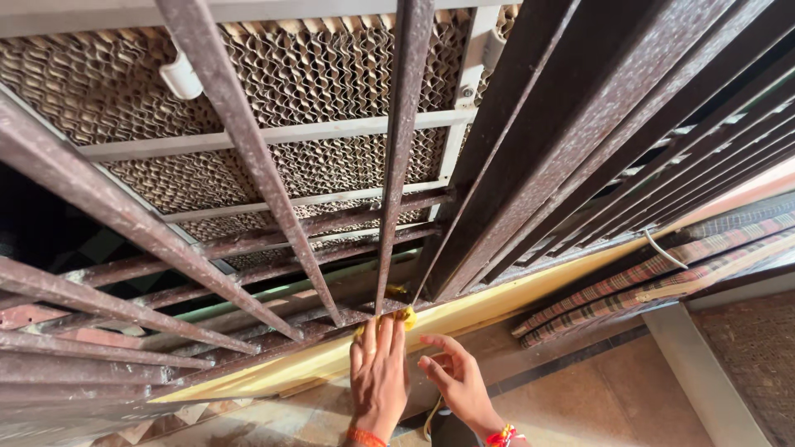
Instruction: The person cleans the metal bars of a window grille by hand using a yellow cloth, wiping individual bars and tying the cloth to one of them.
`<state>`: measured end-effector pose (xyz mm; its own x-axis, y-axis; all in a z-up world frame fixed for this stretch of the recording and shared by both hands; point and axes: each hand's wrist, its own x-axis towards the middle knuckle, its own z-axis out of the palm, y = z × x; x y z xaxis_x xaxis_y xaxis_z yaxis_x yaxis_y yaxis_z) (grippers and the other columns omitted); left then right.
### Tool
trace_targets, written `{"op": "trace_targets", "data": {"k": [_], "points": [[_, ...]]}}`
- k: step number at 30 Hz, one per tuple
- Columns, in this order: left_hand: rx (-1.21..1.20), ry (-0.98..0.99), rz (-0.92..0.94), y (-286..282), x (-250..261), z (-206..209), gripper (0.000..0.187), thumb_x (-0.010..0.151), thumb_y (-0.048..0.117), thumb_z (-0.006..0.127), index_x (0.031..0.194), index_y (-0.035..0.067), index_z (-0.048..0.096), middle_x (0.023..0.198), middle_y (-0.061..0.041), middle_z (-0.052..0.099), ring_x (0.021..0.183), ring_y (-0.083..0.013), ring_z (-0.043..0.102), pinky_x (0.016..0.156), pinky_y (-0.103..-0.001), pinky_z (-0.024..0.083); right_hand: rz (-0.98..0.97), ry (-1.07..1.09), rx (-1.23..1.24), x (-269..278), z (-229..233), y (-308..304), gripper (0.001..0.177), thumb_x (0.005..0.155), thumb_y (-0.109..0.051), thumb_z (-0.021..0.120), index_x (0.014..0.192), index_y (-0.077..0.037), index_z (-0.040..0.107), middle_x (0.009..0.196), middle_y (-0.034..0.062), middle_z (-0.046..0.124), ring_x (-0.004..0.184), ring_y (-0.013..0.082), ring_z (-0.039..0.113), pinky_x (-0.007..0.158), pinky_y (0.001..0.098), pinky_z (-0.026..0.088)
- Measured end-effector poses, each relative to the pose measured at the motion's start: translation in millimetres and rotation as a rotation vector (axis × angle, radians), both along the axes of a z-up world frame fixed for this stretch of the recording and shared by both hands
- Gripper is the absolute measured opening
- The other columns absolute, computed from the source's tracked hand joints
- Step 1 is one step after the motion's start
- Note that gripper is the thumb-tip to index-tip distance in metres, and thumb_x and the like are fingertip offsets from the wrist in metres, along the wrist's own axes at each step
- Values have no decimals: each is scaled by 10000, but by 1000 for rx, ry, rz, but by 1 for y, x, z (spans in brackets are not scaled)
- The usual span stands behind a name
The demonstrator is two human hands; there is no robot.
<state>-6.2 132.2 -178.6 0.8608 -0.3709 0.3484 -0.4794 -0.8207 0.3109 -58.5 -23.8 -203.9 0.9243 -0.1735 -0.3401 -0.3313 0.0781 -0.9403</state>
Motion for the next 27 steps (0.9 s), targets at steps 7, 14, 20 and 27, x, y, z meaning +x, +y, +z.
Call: {"op": "trace_targets", "data": {"k": [7,14,20,27], "points": [[96,426,-101,-7,54,-44,602,845,44,706,1409,20,497,1319,-174,604,1213,-311,574,1046,-490,399,36,-78,-71,10,14,0,411,897,-117,719,1291,-38,634,1158,15,716,903,80,685,797,266,560],[80,376,-185,-5,60,-98,616,858,53,694,1439,30,490,1229,-161,645,1203,-302,599,1098,-446,407,80,-122,-62,15,12,8,394,916,-123,713,1288,-15,640,1161,40,717,928,101,674,816,279,560],[67,375,-192,17,33,3,870,754,258,833,1467,20,396,1394,-191,524,1305,-381,468,1107,-521,286,76,-90,-111,14,16,4,400,910,-143,715,1285,-21,647,1210,39,704,949,113,690,818,287,572],[84,648,-68,-14,57,-45,761,847,263,766,1524,121,448,1400,-141,560,1330,-355,513,1151,-438,394,47,-120,-145,27,21,4,417,902,-114,733,1294,-13,636,1238,59,699,956,125,708,808,299,575]]}}
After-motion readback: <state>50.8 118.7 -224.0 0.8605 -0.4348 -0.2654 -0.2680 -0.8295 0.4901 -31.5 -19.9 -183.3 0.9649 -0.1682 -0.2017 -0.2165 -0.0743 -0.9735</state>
